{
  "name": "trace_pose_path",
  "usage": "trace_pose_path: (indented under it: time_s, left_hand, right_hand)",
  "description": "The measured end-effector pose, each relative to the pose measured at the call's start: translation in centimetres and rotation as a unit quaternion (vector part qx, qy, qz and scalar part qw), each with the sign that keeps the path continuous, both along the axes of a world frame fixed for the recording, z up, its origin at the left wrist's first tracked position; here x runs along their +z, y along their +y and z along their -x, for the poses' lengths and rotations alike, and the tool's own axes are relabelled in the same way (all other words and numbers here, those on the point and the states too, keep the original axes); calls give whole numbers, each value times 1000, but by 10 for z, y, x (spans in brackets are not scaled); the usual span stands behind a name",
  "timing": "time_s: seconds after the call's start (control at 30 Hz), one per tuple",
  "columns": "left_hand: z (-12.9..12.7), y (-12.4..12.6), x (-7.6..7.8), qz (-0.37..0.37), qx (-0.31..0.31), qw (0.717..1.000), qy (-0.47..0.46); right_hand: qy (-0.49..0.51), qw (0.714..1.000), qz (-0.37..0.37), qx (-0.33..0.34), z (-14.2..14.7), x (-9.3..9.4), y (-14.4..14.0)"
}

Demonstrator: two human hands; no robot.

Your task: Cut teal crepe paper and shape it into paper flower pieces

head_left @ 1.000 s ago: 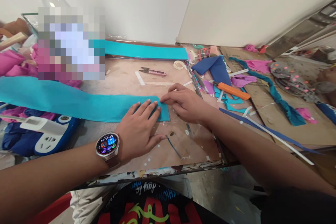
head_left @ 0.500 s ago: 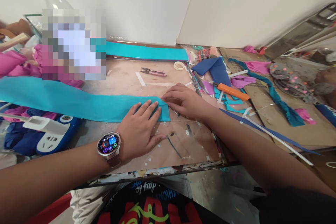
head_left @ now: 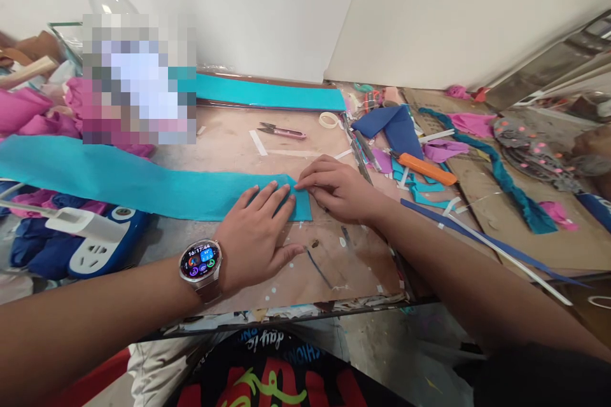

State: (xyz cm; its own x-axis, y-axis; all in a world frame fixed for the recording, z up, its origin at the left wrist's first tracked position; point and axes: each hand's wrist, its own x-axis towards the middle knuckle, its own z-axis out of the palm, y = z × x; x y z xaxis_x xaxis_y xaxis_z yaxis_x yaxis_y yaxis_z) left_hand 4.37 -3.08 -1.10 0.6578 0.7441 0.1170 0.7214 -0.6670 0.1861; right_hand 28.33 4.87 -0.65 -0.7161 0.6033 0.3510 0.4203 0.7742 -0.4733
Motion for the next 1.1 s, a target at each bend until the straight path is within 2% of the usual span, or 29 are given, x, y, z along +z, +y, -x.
trace_pose_path:
  time_s: [0.4,0.6,0.8,1.1]
  left_hand:
    - [0,0,0,1,-1,1000,-3]
    - [1,0,0,-1,-3,1000,-8]
    - [0,0,0,-1,-1,1000,-1]
    - [0,0,1,-3,0,1000,1]
  right_hand:
    - [-19,999,-22,17,4,6,-7]
    - [-17,999,-8,31,3,5,-9]
    - [-14,1000,20,-14,1,5,-11]
    - [-10,999,20,24,1,4,-8]
